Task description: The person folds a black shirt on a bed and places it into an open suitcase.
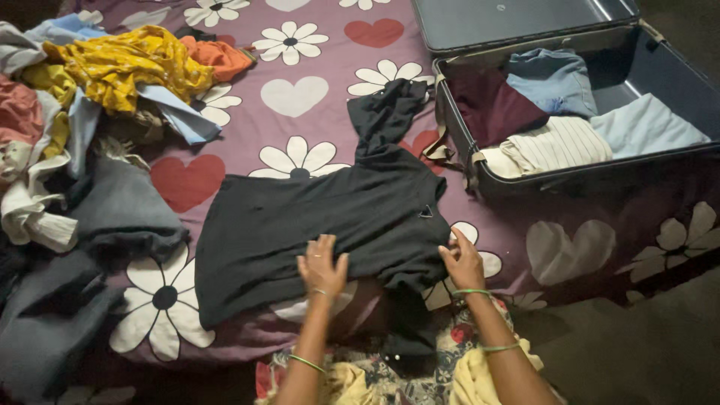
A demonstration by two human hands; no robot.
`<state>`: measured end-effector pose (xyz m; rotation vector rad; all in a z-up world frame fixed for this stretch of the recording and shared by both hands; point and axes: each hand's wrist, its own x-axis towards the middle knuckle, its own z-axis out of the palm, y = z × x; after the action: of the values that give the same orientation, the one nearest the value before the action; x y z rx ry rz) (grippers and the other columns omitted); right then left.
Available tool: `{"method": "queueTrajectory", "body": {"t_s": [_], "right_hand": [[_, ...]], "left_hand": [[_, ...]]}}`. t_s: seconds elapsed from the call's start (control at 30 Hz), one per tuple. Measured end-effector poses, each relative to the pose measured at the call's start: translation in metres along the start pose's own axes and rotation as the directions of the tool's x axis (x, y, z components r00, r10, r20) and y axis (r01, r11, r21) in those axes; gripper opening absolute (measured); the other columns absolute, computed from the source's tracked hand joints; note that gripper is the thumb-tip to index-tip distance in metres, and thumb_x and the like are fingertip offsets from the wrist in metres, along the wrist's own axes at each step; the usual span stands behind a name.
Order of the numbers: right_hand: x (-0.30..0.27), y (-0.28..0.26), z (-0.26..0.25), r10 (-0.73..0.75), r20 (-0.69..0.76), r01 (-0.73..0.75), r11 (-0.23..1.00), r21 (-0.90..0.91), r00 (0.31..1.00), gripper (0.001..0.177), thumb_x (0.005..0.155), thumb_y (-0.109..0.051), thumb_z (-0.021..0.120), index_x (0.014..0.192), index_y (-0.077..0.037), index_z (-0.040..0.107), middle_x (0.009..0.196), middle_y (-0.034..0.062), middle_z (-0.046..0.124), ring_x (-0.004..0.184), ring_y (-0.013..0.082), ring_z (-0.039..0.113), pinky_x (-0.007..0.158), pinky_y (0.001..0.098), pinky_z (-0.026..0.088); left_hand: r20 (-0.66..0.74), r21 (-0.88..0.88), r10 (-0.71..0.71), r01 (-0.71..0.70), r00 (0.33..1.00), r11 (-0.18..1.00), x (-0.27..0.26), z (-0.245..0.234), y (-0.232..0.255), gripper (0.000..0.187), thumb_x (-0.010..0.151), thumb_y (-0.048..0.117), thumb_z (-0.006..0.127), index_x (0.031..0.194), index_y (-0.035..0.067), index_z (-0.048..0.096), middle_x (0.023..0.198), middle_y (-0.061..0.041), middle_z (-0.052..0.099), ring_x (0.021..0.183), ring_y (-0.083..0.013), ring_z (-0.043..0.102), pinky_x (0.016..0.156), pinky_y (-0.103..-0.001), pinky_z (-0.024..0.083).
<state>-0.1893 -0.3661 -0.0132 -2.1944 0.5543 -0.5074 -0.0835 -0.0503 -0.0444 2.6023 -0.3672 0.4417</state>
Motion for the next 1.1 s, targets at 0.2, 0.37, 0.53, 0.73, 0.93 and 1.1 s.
{"method": "queueTrajectory", "body": {"t_s": [0.2, 0.37, 0.53, 0.73, 0.93, 1.1], "right_hand": [[0.034, 0.022, 0.004, 0.039, 0.077, -0.044, 0.997, 0.067, 0.996, 0.066, 0.075, -0.016, 0.082, 0.137, -0.019, 0.060, 0.086, 0.0101, 0.069, 0.081, 0.0299, 0.068, 0.075, 0.0431, 0.054], [0.055, 0.060, -0.001, 0.187, -0.260, -0.150, 0.976, 0.158, 0.947, 0.045, 0.078, -0.008, 0.078, 0.122, -0.018, 0.076, 0.082, 0.0056, 0.066, 0.074, 0.0202, 0.065, 0.071, 0.0357, 0.054], [0.061, 0.102, 0.012, 0.048, -0.125, -0.003, 0.940, 0.341, 0.991, 0.047, 0.082, -0.011, 0.080, 0.128, -0.012, 0.068, 0.097, 0.0031, 0.070, 0.082, 0.0145, 0.066, 0.076, 0.0309, 0.054], [-0.002, 0.123, -0.013, -0.243, -0.286, 0.245, 0.969, -0.029, 0.927, 0.033, 0.094, -0.021, 0.074, 0.122, -0.005, 0.069, 0.109, 0.0133, 0.073, 0.102, 0.0224, 0.068, 0.089, 0.0373, 0.054], [-0.103, 0.061, -0.025, 0.308, 0.455, -0.302, 0.949, -0.089, 0.835, 0.063, 0.086, -0.044, 0.075, 0.135, -0.008, 0.060, 0.099, 0.0190, 0.077, 0.089, 0.0341, 0.073, 0.083, 0.0443, 0.057], [-0.112, 0.049, 0.002, 0.012, 0.467, -0.048, 0.997, 0.065, 0.884, 0.061, 0.079, -0.031, 0.082, 0.129, -0.003, 0.059, 0.116, 0.0170, 0.073, 0.107, 0.0262, 0.070, 0.092, 0.0383, 0.053]], "left_hand": [[-0.064, -0.301, 0.059, -0.076, 0.996, 0.951, -0.091, -0.013, 0.121, 0.077, 0.088, 0.029, 0.071, 0.154, 0.008, 0.039, 0.155, -0.014, 0.046, 0.146, -0.0348, 0.039, 0.122, -0.055, 0.020], [0.192, -0.435, 0.266, -0.161, 0.945, 0.886, -0.132, -0.039, 0.123, 0.073, 0.084, 0.017, 0.075, 0.150, 0.011, 0.045, 0.154, -0.018, 0.044, 0.139, -0.0390, 0.041, 0.114, -0.050, 0.033], [0.016, -0.447, 0.218, -0.188, 0.976, 0.875, -0.134, -0.049, 0.096, 0.053, 0.086, 0.008, 0.070, 0.139, 0.010, 0.059, 0.142, -0.017, 0.059, 0.133, -0.0389, 0.052, 0.112, -0.048, 0.041], [-0.234, -0.180, -0.003, -0.040, 0.972, 0.983, -0.089, -0.075, 0.010, 0.046, 0.085, 0.003, 0.065, 0.131, 0.011, 0.063, 0.133, -0.011, 0.065, 0.127, -0.0316, 0.059, 0.110, -0.046, 0.046], [-0.123, 0.165, -0.027, 0.047, 0.992, 0.985, -0.074, -0.122, -0.077, 0.059, 0.071, 0.011, 0.076, 0.129, 0.014, 0.065, 0.129, -0.009, 0.062, 0.124, -0.0306, 0.056, 0.106, -0.052, 0.039], [-0.017, 0.136, -0.030, 0.032, 0.999, 0.990, -0.068, -0.117, -0.118, 0.047, 0.074, 0.009, 0.075, 0.119, 0.021, 0.070, 0.115, -0.005, 0.066, 0.112, -0.0293, 0.060, 0.100, -0.046, 0.045]]}}
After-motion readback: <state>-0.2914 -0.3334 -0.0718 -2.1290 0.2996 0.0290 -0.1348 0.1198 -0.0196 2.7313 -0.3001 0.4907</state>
